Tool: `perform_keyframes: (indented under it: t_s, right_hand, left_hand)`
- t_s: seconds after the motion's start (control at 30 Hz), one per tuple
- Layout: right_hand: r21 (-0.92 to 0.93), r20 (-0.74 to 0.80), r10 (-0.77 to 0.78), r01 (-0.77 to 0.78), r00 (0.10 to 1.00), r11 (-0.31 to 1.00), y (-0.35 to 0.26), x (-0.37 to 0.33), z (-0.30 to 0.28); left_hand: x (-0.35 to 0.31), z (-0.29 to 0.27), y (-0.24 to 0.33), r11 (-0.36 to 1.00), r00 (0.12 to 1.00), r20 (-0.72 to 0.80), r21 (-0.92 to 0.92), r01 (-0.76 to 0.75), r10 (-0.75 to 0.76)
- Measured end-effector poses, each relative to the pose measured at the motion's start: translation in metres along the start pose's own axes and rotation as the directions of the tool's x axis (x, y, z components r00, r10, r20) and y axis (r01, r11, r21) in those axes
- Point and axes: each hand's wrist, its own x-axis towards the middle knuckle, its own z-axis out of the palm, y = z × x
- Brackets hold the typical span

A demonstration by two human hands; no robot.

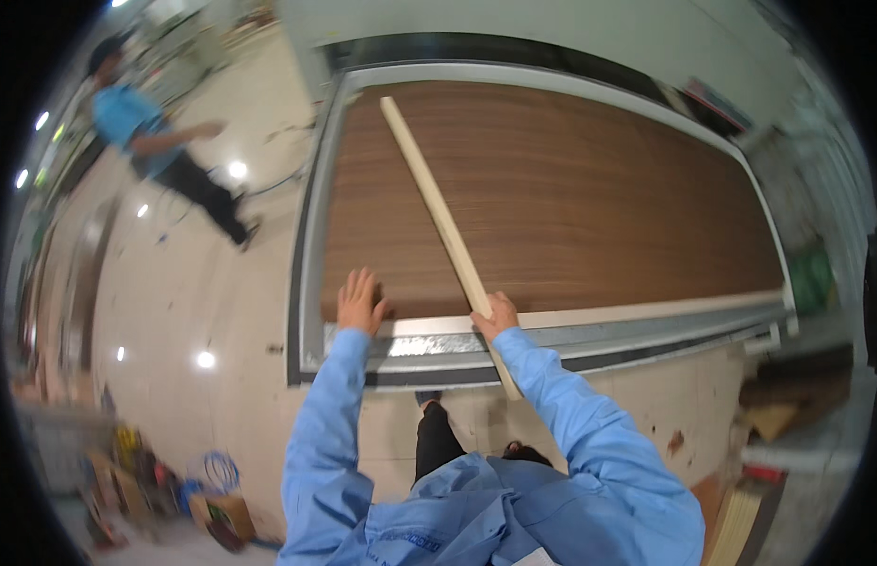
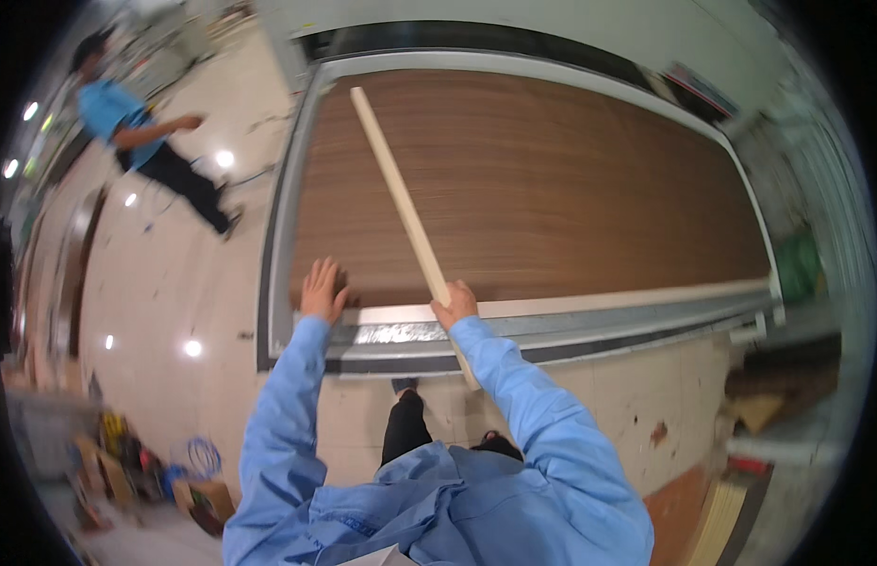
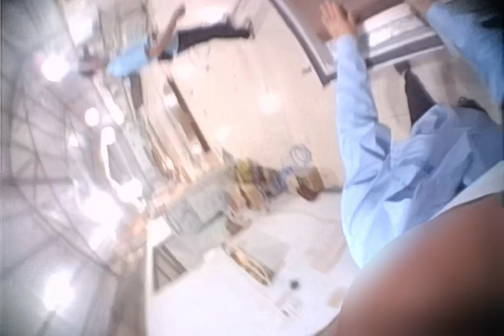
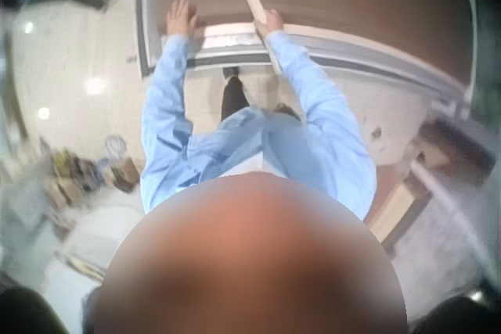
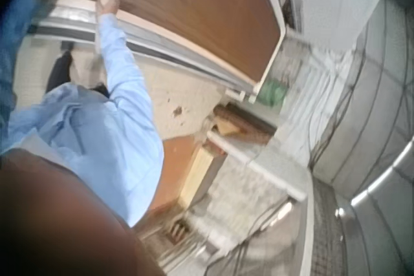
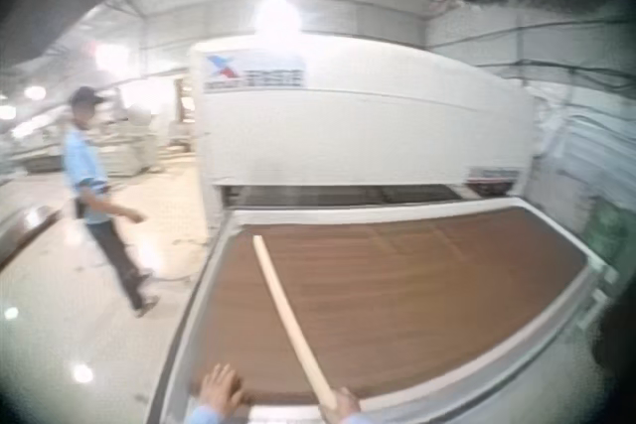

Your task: The person applies masking tape along the edges of a large wood-veneer panel placed on a vacuum press machine. They smooth the tape with their hands, then use a thin wooden stick to press the tape firmly along the edges. Another person briefly assists by measuring the panel.

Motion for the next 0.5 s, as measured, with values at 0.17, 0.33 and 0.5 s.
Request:
perform_keyframes:
  t_s: [0.17,0.33,0.5]
  right_hand:
    - [-0.043,-0.144,0.161,-0.169,0.976,0.985,0.038,-0.017,-0.062]
    - [-0.075,-0.455,0.266,-0.334,0.85,0.94,0.091,-0.046,-0.167]
    - [-0.126,-0.733,0.305,-0.562,0.608,0.817,0.202,-0.046,-0.293]
  left_hand:
    - [-0.011,0.02,-0.029,0.995,0.993,0.09,-0.065,-0.069,0.075]
    - [-0.014,0.031,-0.042,0.993,0.999,0.037,-0.113,0.022,-0.018]
    - [-0.018,0.033,-0.052,0.967,0.972,0.116,-0.133,0.219,-0.204]
